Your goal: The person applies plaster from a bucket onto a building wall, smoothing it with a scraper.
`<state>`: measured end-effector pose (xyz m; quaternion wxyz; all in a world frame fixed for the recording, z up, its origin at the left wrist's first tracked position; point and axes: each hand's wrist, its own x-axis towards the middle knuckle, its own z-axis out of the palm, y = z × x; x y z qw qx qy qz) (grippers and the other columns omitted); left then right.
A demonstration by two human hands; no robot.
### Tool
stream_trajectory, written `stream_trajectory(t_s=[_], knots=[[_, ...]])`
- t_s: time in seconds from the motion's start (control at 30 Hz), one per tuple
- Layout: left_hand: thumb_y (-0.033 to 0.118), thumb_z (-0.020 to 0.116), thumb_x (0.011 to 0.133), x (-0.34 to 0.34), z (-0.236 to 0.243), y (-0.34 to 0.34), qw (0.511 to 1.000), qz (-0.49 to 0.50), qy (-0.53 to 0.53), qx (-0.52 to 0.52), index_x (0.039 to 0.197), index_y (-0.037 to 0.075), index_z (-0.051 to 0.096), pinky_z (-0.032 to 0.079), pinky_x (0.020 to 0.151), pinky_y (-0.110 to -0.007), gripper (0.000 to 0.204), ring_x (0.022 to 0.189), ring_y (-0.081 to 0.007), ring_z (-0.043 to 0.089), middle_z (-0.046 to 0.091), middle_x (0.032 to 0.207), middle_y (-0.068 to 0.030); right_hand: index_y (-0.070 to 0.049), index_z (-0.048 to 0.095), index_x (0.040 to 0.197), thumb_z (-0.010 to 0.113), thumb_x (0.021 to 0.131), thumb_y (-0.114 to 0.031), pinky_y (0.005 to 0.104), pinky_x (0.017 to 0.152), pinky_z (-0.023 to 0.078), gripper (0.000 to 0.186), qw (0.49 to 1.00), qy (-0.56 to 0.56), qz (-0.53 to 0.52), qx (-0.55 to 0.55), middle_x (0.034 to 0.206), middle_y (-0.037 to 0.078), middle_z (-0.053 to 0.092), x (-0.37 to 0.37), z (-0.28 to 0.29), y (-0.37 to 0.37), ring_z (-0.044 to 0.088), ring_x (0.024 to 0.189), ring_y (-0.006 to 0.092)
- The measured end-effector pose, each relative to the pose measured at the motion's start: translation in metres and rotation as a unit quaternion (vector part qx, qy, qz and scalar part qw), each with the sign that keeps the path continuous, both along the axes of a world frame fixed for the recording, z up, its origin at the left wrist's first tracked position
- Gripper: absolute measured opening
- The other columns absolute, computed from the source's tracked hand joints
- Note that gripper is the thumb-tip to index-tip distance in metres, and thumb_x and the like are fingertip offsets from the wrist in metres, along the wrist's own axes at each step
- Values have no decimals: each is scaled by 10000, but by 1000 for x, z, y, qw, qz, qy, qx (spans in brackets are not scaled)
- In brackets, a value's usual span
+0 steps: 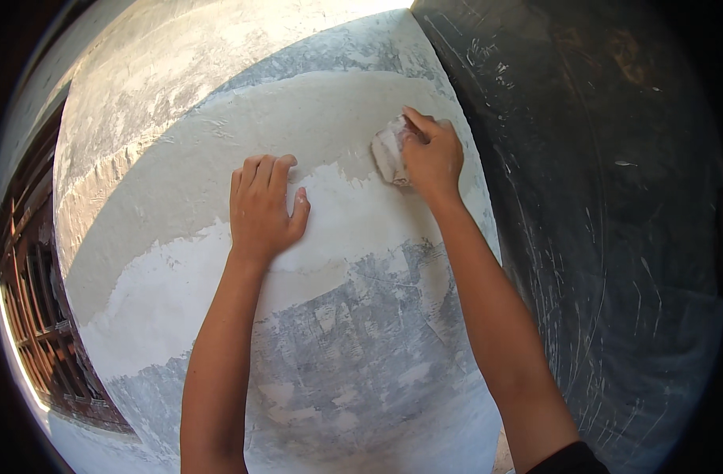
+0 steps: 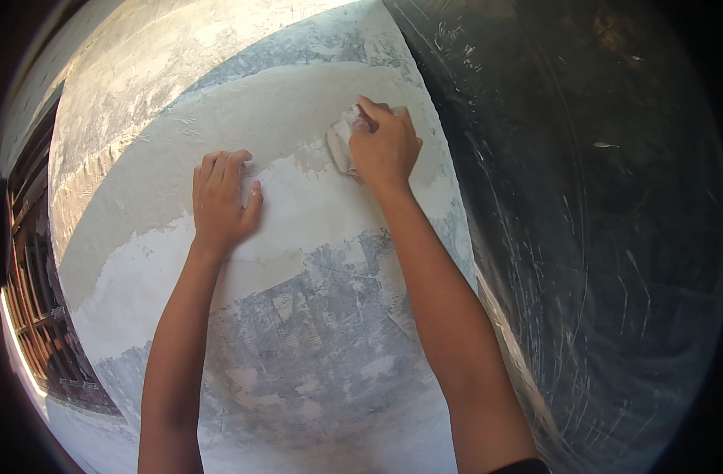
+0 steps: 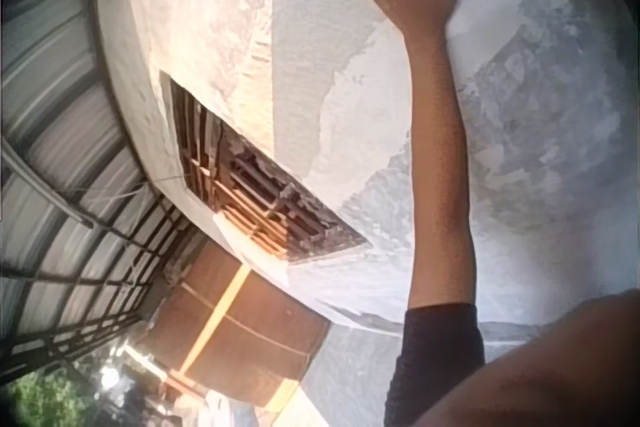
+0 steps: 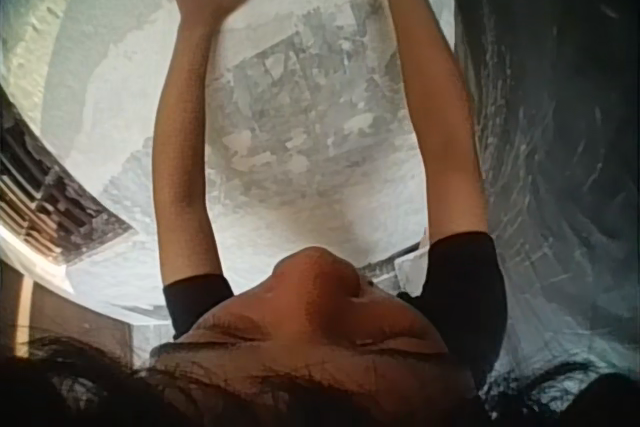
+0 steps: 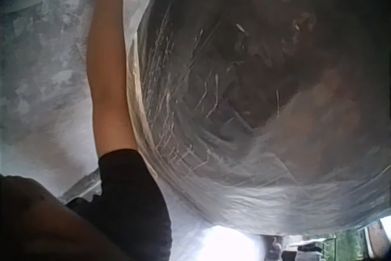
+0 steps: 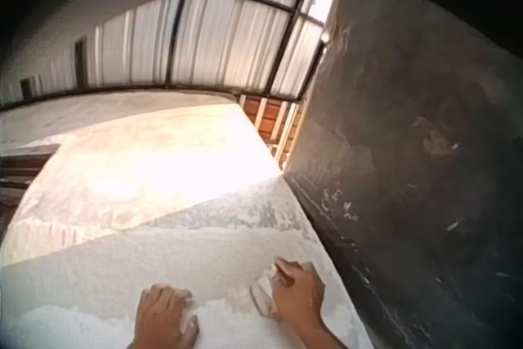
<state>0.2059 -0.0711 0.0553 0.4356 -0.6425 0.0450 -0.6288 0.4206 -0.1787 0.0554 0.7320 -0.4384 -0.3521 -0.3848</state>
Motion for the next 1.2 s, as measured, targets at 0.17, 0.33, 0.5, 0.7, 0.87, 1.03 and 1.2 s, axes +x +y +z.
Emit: stream_trajectory(t_s=[0.17,0.33,0.5,0.7,0.87,1.03,1.2], knots=[[161,617,728,-3,-3,1,999,24,-1,-28,1093,45,558,380,849,-395,387,1013,-290,514,566,990,-123,-241,710,1158,596,855,-165,402,958,347,333,995,-53,-22,-82,1048,37,611,-9,5,8,577,1041,194],[163,616,728,1,-2,-1,999,15,11,-31,1086,44,558,381,842,-394,382,1012,-289,516,568,992,-122,-222,697,1188,585,852,-126,393,942,350,367,998,-50,24,-2,1083,50,612,-1,10,-7,570,1019,192],[129,608,716,0,-3,-1,1000,15,10,-12,1081,58,546,371,814,-391,378,948,-284,515,556,909,-100,-228,691,1201,587,848,-120,389,944,350,383,993,-53,-33,-104,1040,36,626,-23,12,5,566,1009,185],[128,605,715,2,-1,-2,1000,19,22,4,1079,55,546,372,812,-393,376,944,-288,513,556,911,-102,-232,711,1164,593,829,-133,415,930,339,369,999,-32,14,6,1045,47,618,-11,6,7,577,1010,202],[123,602,711,1,-2,-2,1000,20,10,-1,1071,55,548,372,813,-396,371,945,-290,512,554,919,-105,-211,718,1151,614,827,-153,393,917,357,346,994,29,-98,-36,1039,54,609,1,9,2,587,971,219],[126,597,710,0,-2,0,1000,26,5,-10,1071,55,547,372,820,-394,371,960,-290,510,557,938,-107,-221,715,1156,616,825,-143,420,941,351,354,1000,-7,11,3,1030,36,618,-16,-3,4,590,989,198],[155,604,734,0,-3,-3,999,41,-2,-21,1086,47,559,380,857,-392,371,1026,-284,515,566,1008,-120,-210,711,1157,616,832,-145,418,931,358,345,997,24,-74,-28,1018,6,612,6,-9,-8,571,1008,178]])
